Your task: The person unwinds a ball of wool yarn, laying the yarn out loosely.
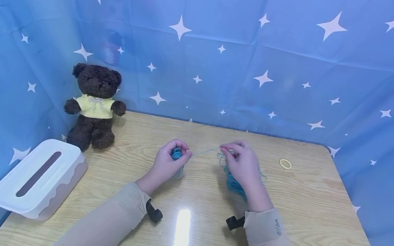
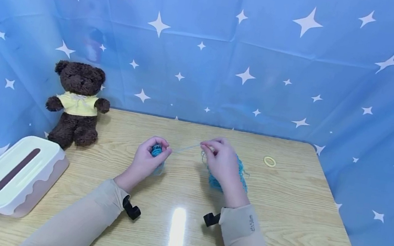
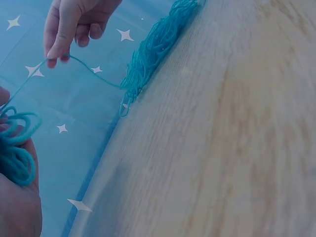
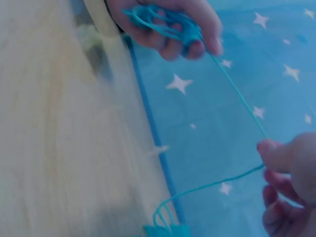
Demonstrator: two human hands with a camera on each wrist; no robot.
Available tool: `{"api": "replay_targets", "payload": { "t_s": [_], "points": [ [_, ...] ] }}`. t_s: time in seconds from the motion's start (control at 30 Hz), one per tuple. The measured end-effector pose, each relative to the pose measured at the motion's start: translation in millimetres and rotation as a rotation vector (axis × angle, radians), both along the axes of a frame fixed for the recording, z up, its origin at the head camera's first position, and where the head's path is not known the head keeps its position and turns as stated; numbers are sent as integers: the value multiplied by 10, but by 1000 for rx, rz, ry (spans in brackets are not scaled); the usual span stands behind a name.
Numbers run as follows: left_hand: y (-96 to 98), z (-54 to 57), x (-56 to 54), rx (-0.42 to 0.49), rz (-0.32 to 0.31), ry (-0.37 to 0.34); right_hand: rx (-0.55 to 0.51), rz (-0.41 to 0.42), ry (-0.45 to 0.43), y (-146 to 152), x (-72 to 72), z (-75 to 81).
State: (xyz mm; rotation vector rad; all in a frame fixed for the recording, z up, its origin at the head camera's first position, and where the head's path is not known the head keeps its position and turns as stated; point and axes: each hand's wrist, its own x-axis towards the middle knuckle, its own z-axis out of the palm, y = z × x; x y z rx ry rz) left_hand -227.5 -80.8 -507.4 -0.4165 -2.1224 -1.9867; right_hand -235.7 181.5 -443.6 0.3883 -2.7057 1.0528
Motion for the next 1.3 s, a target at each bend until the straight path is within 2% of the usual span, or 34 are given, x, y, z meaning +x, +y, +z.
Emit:
{"api": "replay_targets", "payload": {
  "t_s": [0.17, 0.33, 0.5, 0.6, 0.83, 1.03, 1.13, 1.3],
  "points": [
    [8, 2, 3, 1, -10, 0, -21, -182, 65, 199, -95, -17],
    [11, -3, 0, -3, -7, 3, -30, -301, 93, 382, -180, -99],
    [12, -8, -4, -5, -10, -2, -45, -383, 69, 535, -232, -163],
    [13, 2, -1, -2, -12, -5, -45, -418, 18, 624, -263, -207],
    [10, 16, 3, -15, 13, -11, -69, -440, -128, 819, -287, -283],
    [0, -3, -5, -9, 104, -13, -61, -452, -298, 924, -284, -334],
    [-12, -7, 3, 21, 148, 5, -18, -456, -353, 941, -286, -351],
    [-25, 0, 17, 59, 183, 51, 127, -425, -415, 941, -289, -362]
  ]
}}
